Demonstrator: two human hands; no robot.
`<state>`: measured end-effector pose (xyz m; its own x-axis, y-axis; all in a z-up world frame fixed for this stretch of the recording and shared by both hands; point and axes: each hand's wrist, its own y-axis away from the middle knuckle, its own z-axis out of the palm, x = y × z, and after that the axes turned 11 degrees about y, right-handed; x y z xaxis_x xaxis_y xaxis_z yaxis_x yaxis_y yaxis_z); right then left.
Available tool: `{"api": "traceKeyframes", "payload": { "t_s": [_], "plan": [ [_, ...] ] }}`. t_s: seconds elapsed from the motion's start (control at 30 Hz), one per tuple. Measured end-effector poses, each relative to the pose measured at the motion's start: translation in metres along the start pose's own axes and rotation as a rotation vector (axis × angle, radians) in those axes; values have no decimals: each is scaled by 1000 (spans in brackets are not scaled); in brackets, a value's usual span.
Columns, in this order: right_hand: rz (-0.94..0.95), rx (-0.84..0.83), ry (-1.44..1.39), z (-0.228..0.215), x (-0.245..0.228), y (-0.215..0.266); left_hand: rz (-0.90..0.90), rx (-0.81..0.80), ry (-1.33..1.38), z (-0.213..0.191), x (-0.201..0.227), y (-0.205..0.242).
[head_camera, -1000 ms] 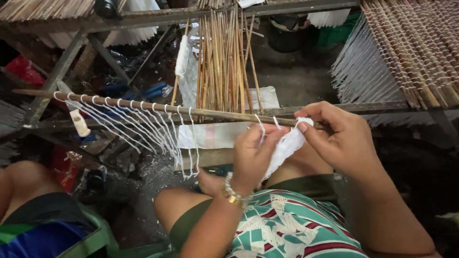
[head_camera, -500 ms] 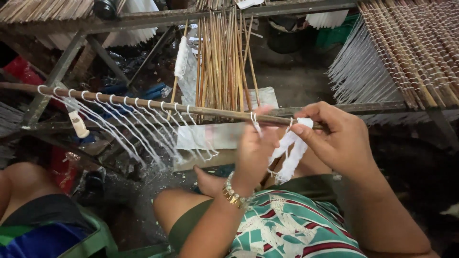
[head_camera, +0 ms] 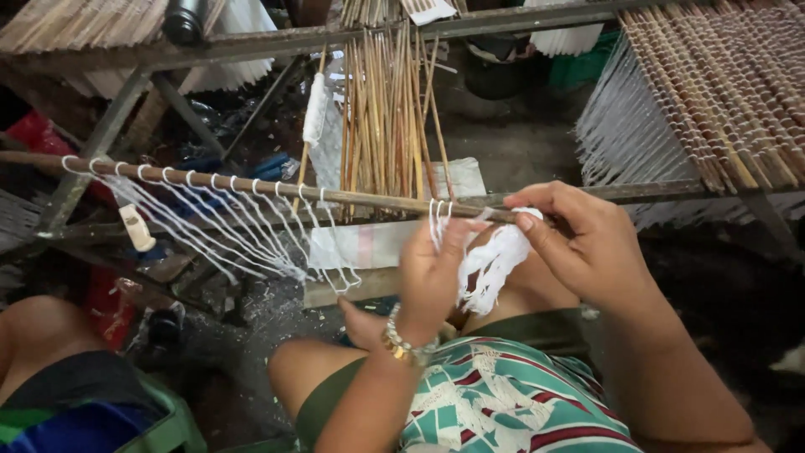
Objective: Wrapping white thread around wooden sticks and arranging them on a frame for processing.
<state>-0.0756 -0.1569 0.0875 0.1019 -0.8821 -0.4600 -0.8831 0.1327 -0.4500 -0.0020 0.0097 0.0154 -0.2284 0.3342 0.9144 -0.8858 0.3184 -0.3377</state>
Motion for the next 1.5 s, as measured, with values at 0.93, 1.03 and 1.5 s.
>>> {"api": "traceKeyframes", "payload": {
  "t_s": [0.93,1.03,1.5],
  "plan": [
    [-29,78,89,3,2,-2,-119,413,1588,13,19,-27],
    [-2,114,79,3,10,3,-10,397,1622,2,22,-30],
    [-114,181,236,-44,26,-29,-171,295,1347,-58,-135,7]
  ]
}}
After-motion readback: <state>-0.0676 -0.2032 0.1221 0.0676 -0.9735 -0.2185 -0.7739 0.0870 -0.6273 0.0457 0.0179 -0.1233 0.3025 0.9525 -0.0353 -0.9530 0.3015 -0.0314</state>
